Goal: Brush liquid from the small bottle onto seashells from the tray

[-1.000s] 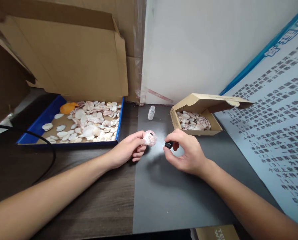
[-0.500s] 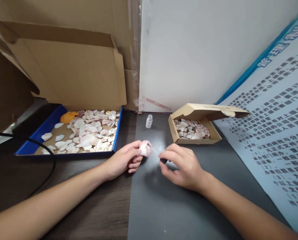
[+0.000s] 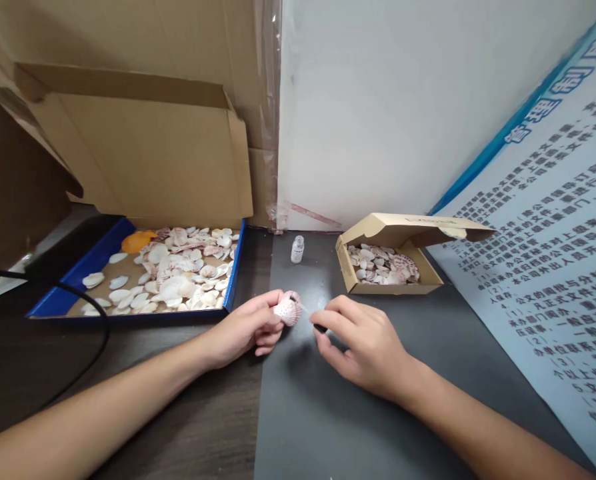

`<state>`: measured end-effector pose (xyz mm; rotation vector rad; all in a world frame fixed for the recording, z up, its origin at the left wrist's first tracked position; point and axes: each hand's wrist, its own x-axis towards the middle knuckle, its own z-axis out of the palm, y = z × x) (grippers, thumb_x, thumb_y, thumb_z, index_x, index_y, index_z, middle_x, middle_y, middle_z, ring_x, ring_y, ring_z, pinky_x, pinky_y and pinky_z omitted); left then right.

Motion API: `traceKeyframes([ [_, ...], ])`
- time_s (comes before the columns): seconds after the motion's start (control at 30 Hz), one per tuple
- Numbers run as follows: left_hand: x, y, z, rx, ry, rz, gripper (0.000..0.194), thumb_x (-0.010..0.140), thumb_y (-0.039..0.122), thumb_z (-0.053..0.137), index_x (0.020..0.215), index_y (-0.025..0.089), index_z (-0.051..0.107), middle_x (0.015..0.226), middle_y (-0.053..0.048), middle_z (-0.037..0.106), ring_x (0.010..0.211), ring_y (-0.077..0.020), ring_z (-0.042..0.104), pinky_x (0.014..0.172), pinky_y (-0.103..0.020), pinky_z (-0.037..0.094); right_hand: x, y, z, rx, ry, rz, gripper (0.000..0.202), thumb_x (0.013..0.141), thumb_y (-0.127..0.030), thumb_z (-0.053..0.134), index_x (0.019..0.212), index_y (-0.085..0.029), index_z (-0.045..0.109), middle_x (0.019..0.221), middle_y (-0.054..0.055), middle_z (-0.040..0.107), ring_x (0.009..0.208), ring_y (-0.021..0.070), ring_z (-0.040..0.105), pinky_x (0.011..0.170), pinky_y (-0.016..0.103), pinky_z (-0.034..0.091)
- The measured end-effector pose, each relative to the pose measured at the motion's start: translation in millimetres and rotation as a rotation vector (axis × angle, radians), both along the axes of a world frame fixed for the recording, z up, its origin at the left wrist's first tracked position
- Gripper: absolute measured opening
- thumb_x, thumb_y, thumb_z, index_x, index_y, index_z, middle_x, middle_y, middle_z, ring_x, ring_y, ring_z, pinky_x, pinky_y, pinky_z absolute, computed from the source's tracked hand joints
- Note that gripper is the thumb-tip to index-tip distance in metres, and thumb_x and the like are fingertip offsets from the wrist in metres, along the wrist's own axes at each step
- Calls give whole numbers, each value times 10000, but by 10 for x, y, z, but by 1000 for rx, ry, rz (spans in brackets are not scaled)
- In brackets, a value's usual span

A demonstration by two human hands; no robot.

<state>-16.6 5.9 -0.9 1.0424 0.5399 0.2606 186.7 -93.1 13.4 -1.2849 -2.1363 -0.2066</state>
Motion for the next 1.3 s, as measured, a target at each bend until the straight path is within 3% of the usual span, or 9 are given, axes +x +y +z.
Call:
traceKeyframes([
  [0.07,-3,1,-10,23,-6,-11,203,779,206,552,962,195,464,601,93,348,467,-59,235,426,-169,273,4,3,8,12,13,-33,153,900,-139,523,949,-194,657,788,38,647,621,146,593,591,266,489],
  [0.23,4,-2,-18,88,7,-10,167,862,294,569,951,200,465,569,109,316,462,-62,221,420,-168,266,-1,-7,19,37,6,51,192,915,-150,512,993,-217,675,799,32,649,625,142,584,579,260,491],
  [0.47,16,-3,7,110,24,-15,226,849,335,616,941,202,458,556,114,336,457,-58,225,420,-168,262,-9,-24,20,58,0,-55,193,882,-118,526,953,-187,691,791,44,614,620,150,550,583,278,480],
  [0.67,19,-20,15,154,-4,-31,316,865,442,636,889,208,425,540,127,316,451,-50,223,411,-161,258,-54,-61,17,104,46,147,188,872,-91,556,995,-185,663,787,31,599,645,145,537,581,263,458],
  [0.9,6,-15,-28,113,15,-24,155,847,273,571,910,197,451,552,116,330,454,-46,232,423,-163,263,-5,-26,-35,35,6,-41,169,894,-115,532,962,-174,676,789,38,587,642,157,531,608,282,448],
  [1.1,7,-13,-31,92,6,-18,110,865,265,536,886,189,459,561,113,306,466,-47,215,424,-162,253,-44,-62,4,69,-78,88,229,908,-97,489,940,-189,696,792,49,602,667,169,490,617,280,396],
  [1.3,12,-7,-36,97,-2,-9,103,869,254,532,871,192,450,558,111,302,468,-49,208,423,-158,255,-62,-51,-14,9,-142,80,218,921,-130,497,875,-193,701,734,31,591,616,167,427,600,290,335],
])
